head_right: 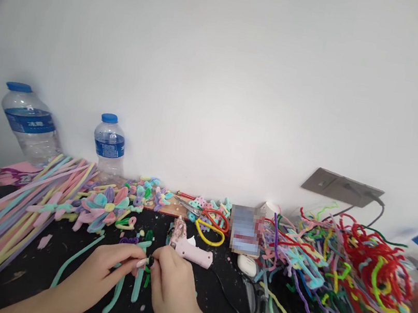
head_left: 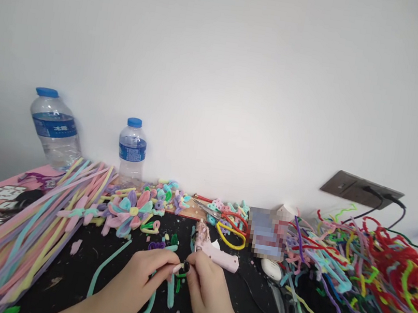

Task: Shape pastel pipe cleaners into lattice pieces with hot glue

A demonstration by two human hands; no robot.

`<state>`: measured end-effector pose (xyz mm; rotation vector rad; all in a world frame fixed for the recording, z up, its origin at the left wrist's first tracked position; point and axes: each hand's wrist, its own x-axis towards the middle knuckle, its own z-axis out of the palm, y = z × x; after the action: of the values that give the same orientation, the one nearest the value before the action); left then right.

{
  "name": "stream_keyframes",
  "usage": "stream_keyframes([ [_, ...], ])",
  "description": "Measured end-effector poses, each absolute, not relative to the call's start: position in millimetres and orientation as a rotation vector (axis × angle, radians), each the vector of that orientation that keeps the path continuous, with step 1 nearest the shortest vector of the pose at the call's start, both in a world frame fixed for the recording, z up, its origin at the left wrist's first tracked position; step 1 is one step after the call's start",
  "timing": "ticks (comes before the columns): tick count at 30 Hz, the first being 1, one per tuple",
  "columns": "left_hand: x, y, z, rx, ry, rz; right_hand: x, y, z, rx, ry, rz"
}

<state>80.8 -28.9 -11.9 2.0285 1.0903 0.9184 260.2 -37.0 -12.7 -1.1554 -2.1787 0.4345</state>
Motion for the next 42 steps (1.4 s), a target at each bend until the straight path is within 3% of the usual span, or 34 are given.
stream_keyframes([
  [42,75.1,-43.2,-33.3,2.244,1.240,0.830,258.7,-37.1,-15.2,-1.142,-2.279,0.441],
])
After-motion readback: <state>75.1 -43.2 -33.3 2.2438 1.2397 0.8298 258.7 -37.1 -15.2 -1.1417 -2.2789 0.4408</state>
